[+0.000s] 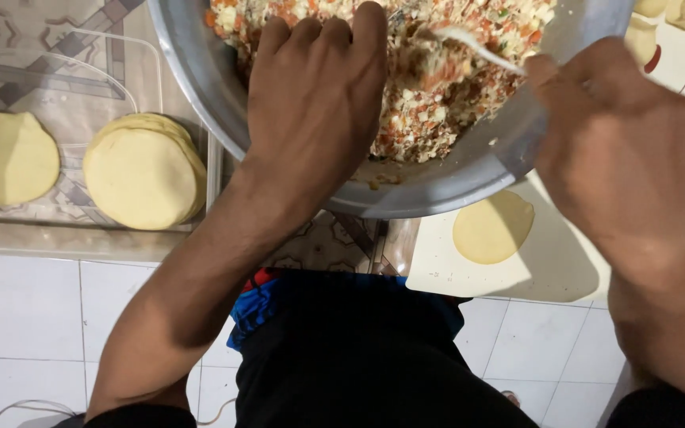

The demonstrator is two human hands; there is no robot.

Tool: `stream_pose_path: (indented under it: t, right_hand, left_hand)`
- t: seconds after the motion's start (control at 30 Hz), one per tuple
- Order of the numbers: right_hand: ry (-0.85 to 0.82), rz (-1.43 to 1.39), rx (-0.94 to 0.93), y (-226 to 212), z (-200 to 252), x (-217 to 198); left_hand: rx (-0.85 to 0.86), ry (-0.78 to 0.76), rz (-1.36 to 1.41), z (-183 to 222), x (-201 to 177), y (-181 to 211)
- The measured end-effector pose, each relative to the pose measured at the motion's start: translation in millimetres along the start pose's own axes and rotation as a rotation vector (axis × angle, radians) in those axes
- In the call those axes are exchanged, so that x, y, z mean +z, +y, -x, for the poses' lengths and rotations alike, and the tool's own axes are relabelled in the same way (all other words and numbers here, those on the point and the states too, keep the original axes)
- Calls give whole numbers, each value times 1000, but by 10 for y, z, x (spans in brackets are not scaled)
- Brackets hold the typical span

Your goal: Filling dough circles with a vegetable and meat mixture and folding them to seal.

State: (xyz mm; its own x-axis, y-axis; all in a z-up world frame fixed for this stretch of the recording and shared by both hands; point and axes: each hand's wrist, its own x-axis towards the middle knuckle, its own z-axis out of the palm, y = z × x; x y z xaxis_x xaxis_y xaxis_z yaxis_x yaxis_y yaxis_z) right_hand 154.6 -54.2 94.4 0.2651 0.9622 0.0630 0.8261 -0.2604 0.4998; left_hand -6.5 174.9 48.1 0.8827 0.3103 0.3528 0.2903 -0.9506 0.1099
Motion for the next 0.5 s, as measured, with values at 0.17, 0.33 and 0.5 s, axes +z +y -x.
stream_pose_path:
  t: [0.17,0.33,0.5]
  right_hand:
    - [51,-31,11,132,115,-82]
    - [-34,-188,-1,20,122,17]
    - [4,-187,-21,110,180,-57]
  left_hand:
    - [34,-9,4,79,-80,-12]
    - [-11,-67,54,154,-187,-1]
    - [-53,-135,124,246,-382,-26]
